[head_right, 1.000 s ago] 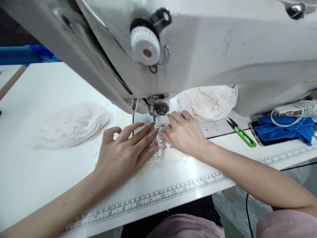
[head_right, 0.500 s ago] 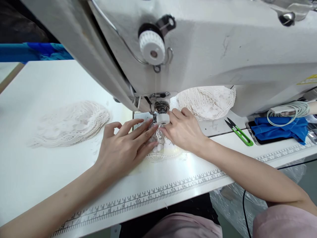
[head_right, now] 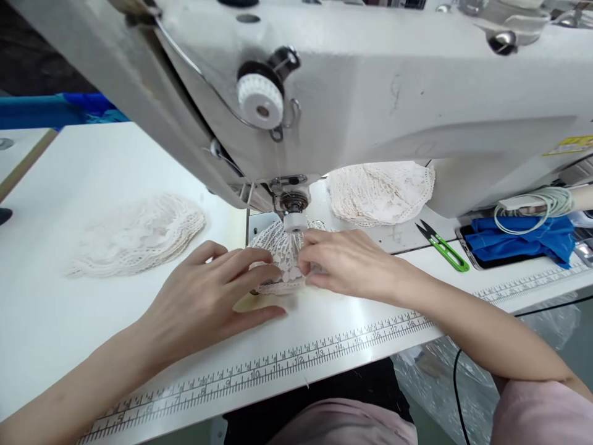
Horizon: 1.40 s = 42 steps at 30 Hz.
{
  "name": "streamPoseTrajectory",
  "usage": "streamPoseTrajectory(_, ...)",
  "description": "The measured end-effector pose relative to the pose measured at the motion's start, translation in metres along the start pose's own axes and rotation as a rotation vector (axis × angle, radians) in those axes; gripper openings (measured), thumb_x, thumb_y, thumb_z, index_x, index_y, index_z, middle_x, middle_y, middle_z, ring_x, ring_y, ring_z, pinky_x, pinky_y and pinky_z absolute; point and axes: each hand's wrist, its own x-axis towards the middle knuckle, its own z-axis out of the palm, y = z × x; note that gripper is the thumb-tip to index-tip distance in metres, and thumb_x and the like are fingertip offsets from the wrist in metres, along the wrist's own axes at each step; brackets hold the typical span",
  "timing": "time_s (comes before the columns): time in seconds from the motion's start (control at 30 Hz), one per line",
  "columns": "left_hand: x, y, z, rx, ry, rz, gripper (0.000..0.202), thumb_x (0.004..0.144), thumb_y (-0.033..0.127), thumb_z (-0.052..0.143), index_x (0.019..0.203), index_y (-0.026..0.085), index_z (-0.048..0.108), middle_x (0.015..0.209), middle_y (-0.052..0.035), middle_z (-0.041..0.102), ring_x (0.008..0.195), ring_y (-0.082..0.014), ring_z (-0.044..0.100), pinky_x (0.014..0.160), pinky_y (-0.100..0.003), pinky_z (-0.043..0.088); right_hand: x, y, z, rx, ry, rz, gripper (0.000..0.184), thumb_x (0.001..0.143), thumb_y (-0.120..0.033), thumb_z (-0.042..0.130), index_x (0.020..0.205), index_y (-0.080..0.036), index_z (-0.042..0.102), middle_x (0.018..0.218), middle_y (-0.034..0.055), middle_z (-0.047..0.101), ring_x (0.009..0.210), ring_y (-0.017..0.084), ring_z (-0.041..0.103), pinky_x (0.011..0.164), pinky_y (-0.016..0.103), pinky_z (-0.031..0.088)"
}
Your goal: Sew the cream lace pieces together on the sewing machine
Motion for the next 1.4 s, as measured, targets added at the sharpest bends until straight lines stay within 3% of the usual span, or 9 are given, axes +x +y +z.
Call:
streamPoseTrajectory(0.13,-0.002,0.002,-0.005,-0.115,-0.053,-0.081,0.02,0.095,0.022,0.044,0.09,0.02,0.063,0.102,-0.0036,0.069,0.07,-0.0126,0.063,0.061,-0.029,0.042,-0.001,0.001,-0.001,0.128,0.063,0.065,0.014,0.092,-0.016,0.05,0.082,-0.019,0.061,0.078,-0.0023,0.062,0.065,0.009,0.056,0.056,0.023,0.036)
streamPoseTrajectory(0.3,0.005,0.006,-0.011,-0.331,-0.16,-0.403,0.023,0.097,0.029,0.037,0.092,0.02,0.057,0.072,-0.0001,0.066,0.059,-0.0144,0.061,0.048,-0.025,0.041,0.002,-0.002,0.003,0.223,0.161,0.142,0.02,0.096,-0.021,0.042,0.088,-0.017,0.06,0.066,-0.0028,0.062,0.055,0.01,0.056,0.054,0.023,0.038)
streamPoseTrajectory(0.5,0.026,-0.006,-0.01,-0.315,-0.263,-0.366,0.027,0.088,0.024,0.046,0.111,0.018,0.059,0.089,-0.0047,0.066,0.062,-0.0153,0.06,0.049,-0.026,0.041,0.009,0.003,0.019,-0.094,0.347,0.004,0.021,0.088,-0.016,0.053,0.101,-0.019,0.068,0.083,0.0019,0.067,0.064,0.011,0.057,0.054,0.023,0.036)
streamPoseTrajectory(0.6,0.036,-0.02,-0.006,-0.362,-0.299,-0.375,0.019,0.086,0.024,0.048,0.077,0.02,0.065,0.066,-0.0004,0.058,0.047,-0.011,0.049,0.044,-0.025,0.035,0.012,0.007,0.024,-0.305,0.561,0.02,0.029,0.092,-0.018,0.044,0.093,-0.022,0.072,0.084,0.002,0.066,0.056,0.009,0.05,0.048,0.023,0.03)
streamPoseTrajectory(0.67,0.041,-0.029,-0.005,-0.427,-0.3,-0.373,0.031,0.086,0.028,0.05,0.056,0.02,0.053,0.057,0.001,0.049,0.044,-0.0094,0.041,0.042,-0.026,0.03,0.014,0.01,0.025,-0.386,0.634,0.044,0.031,0.095,-0.025,0.042,0.092,-0.023,0.074,0.088,0.0021,0.067,0.053,0.007,0.047,0.046,0.023,0.028)
streamPoseTrajectory(0.97,0.033,-0.039,-0.008,-0.709,-0.262,-0.29,0.044,0.093,0.038,0.047,0.054,0.018,0.053,0.063,0.0019,0.041,0.05,-0.0074,0.039,0.047,-0.022,0.034,0.016,0.012,0.027,-0.263,0.705,-0.089,0.023,0.091,-0.019,0.051,0.089,-0.021,0.075,0.059,-0.0047,0.066,0.046,0.006,0.05,0.041,0.021,0.025)
streamPoseTrajectory(1.13,0.016,-0.016,0.009,-0.367,-0.015,-0.083,0.032,0.093,0.022,0.048,0.066,0.017,0.064,0.074,-0.0021,0.056,0.065,-0.0118,0.052,0.065,-0.028,0.044,0.01,0.006,0.023,-0.304,0.52,-0.159,0.02,0.082,-0.013,0.054,0.082,-0.02,0.073,0.079,-0.0029,0.073,0.058,0.011,0.057,0.051,0.025,0.034)
streamPoseTrajectory(1.23,0.006,-0.002,0.016,-0.012,0.126,0.048,0.017,0.091,0.016,0.052,0.094,0.017,0.069,0.077,-0.0024,0.065,0.071,-0.016,0.056,0.071,-0.033,0.043,0.008,0.005,0.022,-0.403,0.447,-0.256,0.018,0.08,-0.011,0.053,0.08,-0.017,0.071,0.095,0.0011,0.074,0.081,0.017,0.061,0.067,0.031,0.038)
streamPoseTrajectory(1.4,-0.001,0.012,0.013,0.21,0.092,0.021,0.026,0.089,0.014,0.054,0.113,0.016,0.064,0.121,-0.0072,0.066,0.107,-0.0238,0.06,0.085,-0.039,0.041,0.009,0.006,0.023,-0.433,0.393,-0.295,0.023,0.079,-0.008,0.048,0.083,-0.017,0.069,0.097,0.0005,0.074,0.088,0.018,0.061,0.077,0.033,0.036)
